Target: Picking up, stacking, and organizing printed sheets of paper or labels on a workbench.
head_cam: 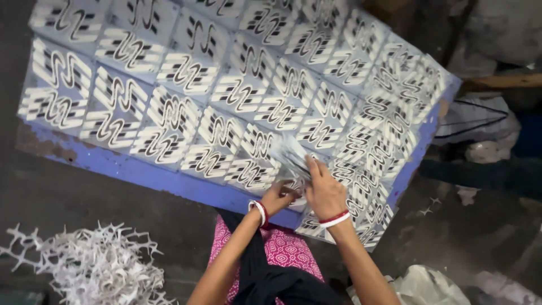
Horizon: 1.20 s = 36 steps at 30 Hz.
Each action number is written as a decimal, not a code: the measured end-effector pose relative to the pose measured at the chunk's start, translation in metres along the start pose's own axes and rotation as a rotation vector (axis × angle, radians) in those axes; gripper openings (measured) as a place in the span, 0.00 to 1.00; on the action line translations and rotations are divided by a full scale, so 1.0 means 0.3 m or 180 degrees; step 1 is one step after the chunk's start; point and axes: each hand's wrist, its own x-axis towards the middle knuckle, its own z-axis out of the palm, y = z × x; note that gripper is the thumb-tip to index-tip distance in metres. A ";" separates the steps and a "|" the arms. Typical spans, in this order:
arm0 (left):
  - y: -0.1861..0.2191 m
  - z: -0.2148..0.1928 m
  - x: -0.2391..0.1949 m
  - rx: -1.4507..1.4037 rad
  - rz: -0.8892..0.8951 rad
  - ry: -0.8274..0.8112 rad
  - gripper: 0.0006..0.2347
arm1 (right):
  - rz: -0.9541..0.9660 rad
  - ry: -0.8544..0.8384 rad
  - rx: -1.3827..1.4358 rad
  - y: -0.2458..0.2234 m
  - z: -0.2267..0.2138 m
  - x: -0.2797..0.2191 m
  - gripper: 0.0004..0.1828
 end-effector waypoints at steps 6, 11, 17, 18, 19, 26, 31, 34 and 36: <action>-0.258 -0.048 -0.032 0.0327 -0.0148 -0.0325 0.25 | -0.0044 0.0312 -0.0303 0.151 0.234 0.076 0.43; -0.217 -0.122 -0.067 0.0093 -0.0483 -0.0427 0.22 | 0.0712 -0.0425 -0.0294 0.124 0.213 0.130 0.57; -0.155 -0.198 0.066 0.0185 -0.0429 -0.0167 0.24 | 0.0431 -0.0299 -0.0065 0.194 0.178 0.117 0.47; -0.076 -0.174 0.058 0.0311 -0.0436 0.0111 0.25 | 0.0448 -0.0276 0.0230 0.191 0.143 0.094 0.44; 0.003 -0.151 0.053 0.0437 -0.0439 0.0390 0.27 | 0.0461 -0.0252 0.0525 0.187 0.110 0.075 0.40; 0.336 -0.011 -0.025 0.0031 -0.0229 0.0390 0.30 | -0.0211 0.0334 0.2549 0.377 0.258 -0.056 0.44; 0.419 0.003 -0.021 0.1049 0.0737 0.0851 0.29 | 0.1320 -0.0533 0.4394 0.246 0.138 -0.036 0.41; 0.543 0.050 0.036 0.1342 0.1263 0.1211 0.27 | 0.0676 -0.0149 0.3299 0.274 0.177 0.054 0.39; 0.711 0.071 0.079 0.1326 0.1592 0.1237 0.27 | 0.0692 0.0174 0.3534 0.246 0.121 0.177 0.38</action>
